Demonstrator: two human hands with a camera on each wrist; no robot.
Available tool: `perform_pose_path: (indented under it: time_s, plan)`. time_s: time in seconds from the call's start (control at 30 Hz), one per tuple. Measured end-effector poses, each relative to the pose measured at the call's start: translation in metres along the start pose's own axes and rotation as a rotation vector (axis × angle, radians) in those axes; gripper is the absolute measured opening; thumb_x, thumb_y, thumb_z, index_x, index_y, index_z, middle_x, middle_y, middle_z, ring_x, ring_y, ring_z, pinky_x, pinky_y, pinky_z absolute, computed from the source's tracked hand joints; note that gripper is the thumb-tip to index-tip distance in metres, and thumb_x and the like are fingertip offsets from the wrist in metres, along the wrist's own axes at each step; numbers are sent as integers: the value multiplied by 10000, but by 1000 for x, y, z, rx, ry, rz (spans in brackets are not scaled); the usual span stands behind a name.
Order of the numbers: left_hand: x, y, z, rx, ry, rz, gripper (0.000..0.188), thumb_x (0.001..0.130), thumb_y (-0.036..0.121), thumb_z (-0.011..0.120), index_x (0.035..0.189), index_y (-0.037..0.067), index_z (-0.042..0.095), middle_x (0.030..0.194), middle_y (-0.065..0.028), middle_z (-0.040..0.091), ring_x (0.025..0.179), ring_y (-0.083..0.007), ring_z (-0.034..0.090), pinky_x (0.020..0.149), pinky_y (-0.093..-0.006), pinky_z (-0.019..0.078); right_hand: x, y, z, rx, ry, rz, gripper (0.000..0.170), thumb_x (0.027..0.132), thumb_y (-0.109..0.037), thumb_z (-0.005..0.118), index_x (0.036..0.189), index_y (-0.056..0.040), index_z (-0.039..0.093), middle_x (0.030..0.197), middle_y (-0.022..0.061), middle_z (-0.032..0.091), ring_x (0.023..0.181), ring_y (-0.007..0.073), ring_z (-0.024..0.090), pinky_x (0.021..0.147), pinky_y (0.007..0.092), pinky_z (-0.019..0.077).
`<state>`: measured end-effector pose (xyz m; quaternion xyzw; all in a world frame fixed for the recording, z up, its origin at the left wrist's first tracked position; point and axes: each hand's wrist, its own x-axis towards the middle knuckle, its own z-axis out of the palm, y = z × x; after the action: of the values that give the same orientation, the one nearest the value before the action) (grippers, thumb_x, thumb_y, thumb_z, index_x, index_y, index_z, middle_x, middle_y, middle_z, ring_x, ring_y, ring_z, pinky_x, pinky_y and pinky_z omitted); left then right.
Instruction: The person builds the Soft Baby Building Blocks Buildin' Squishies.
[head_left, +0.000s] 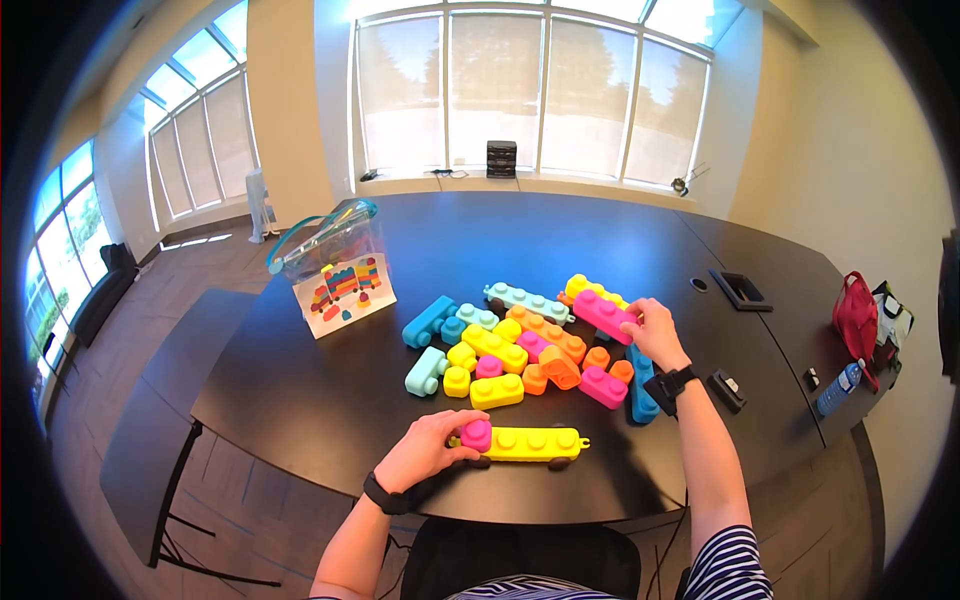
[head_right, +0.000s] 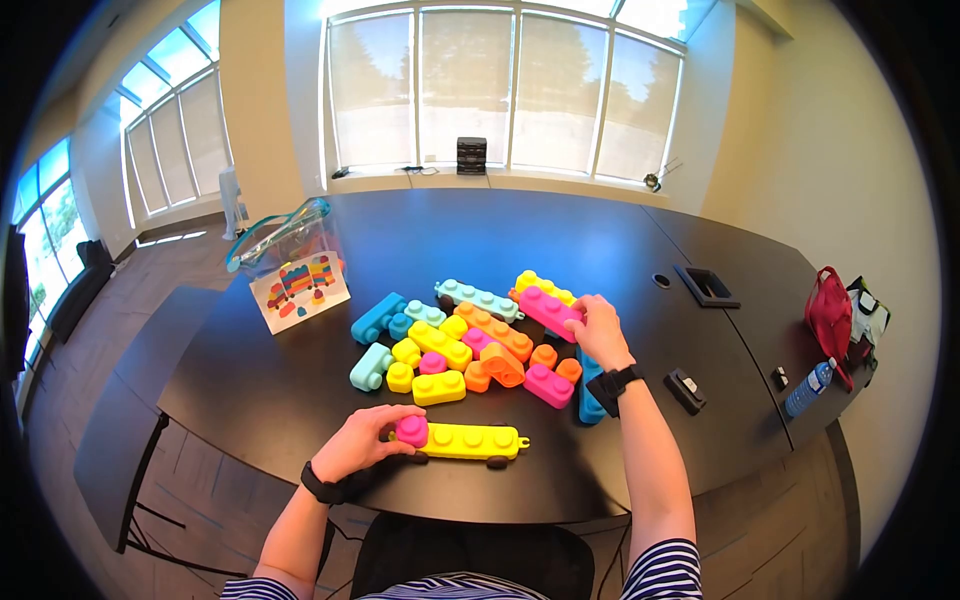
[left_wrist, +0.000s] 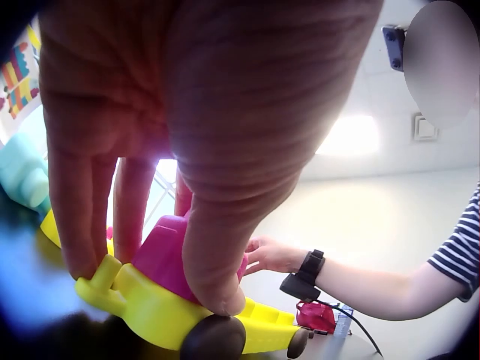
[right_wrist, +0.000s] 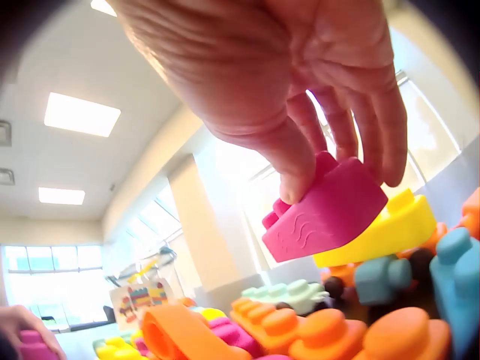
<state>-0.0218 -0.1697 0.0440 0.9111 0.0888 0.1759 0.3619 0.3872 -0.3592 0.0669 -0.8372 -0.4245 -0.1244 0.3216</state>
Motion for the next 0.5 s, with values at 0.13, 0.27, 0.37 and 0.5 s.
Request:
perform_pose_path:
  time_s: [0.13, 0.27, 0.37, 0.5]
  plan:
    - [0, 3, 0, -33, -13, -65, 555, 815, 212, 905, 1305, 62, 690, 1127, -162, 757, 1009, -350, 733, 907, -414, 582, -35, -37, -18, 435, -139, -41, 319, 899, -99, 815, 1162, -14, 656, 1022, 142, 740, 875, 221, 760, 795, 344, 600]
    - [2, 0, 2, -22, -3, -81, 554, 810, 226, 913, 1274, 25, 686, 1124, -166, 759, 1003, -342, 741, 908, -409, 586, -88, -81, -24, 548, -507, -138, 308, 939, -32, 774, 1221, -37, 648, 1024, 61, 724, 965, 152, 713, 874, 328, 580]
    - [1, -1, 2, -26, 0, -81, 556, 807, 236, 916, 1265, 19, 688, 1126, -166, 759, 1006, -339, 742, 910, -409, 587, -114, -88, -11, 561, -593, -197, 331, 934, -68, 784, 1236, -43, 650, 1059, 106, 752, 979, 233, 746, 865, 367, 575]
    - [1, 1, 2, -22, 8, -74, 558, 804, 246, 919, 1259, 17, 691, 1125, -164, 760, 1004, -337, 742, 908, -408, 588, -121, -101, -14, 493, -678, -160, 341, 941, -22, 774, 1254, 4, 640, 1139, 106, 758, 1039, 183, 748, 918, 333, 600]
